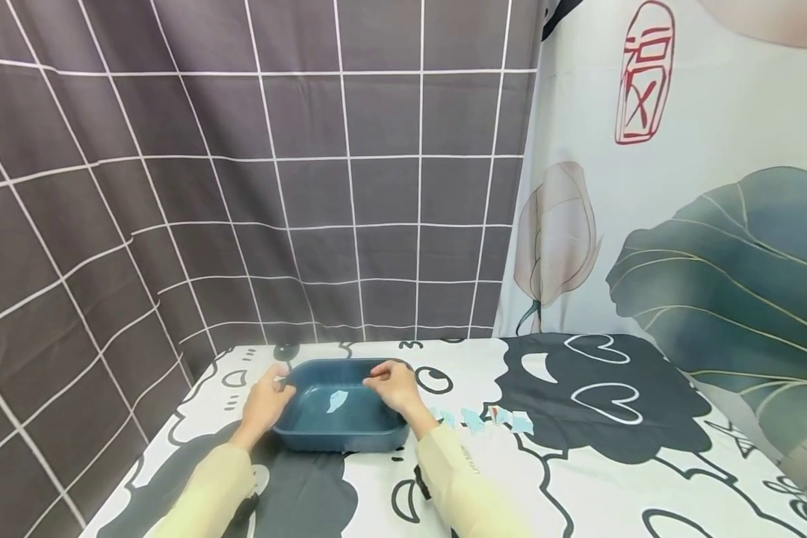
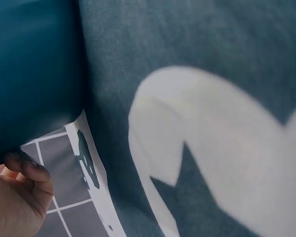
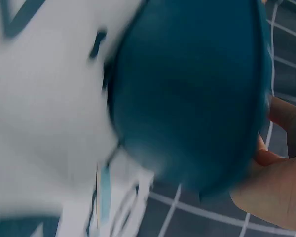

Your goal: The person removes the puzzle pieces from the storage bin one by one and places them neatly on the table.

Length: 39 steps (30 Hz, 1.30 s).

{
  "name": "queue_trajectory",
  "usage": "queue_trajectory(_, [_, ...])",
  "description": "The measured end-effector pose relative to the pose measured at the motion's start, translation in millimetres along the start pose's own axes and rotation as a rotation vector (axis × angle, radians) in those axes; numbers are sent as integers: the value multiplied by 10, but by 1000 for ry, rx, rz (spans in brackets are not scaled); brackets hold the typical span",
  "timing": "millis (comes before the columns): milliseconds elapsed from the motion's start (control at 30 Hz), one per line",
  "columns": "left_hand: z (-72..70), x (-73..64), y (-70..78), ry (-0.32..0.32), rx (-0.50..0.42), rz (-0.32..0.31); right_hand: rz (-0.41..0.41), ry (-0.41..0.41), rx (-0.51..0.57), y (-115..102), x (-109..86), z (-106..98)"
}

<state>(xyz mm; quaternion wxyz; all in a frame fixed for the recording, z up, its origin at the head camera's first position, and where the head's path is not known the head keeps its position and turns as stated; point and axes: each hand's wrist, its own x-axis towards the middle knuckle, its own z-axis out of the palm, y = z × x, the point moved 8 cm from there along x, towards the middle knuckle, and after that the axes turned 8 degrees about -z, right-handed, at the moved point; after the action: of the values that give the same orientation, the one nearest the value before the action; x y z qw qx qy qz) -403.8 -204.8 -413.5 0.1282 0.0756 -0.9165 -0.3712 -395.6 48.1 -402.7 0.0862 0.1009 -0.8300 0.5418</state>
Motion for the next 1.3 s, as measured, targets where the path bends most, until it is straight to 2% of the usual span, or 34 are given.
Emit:
queue_trajectory(167, [-53,-23,45,47,-9,38,-29,-64,-63,-23,45,367])
queue_trajectory(300, [-4,-4,14,33,-6,6,-44,-122,-124,48,66,568])
queue_trajectory(433, [41,15,2,25,4,-6,-77,-172,-164,104,133,678])
queue_trajectory(600, [23,0,-4,44,0,-11,-102,-246,-192,125,200,792])
queue_trajectory(700, [16,-1,-19,51,-5,-16,-147,-284,-271,106,207,843])
queue_trajectory(833, [20,13,-14,56,12,-7,-208,-288,-405,60,196,852])
queue_trajectory(933, [20,8,-3,63,38,2,-227,-278,-441,42,184,847])
queue_trajectory(1033, [8,11,8,79,50,13,-232,-299,-455,34,192,873])
queue_trajectory(1200, [14,17,-14,81,22,-6,-191,-407,-460,56,172,943])
queue_trajectory(1300, [25,26,-14,68,12,-5,-179,-411,-459,49,163,938])
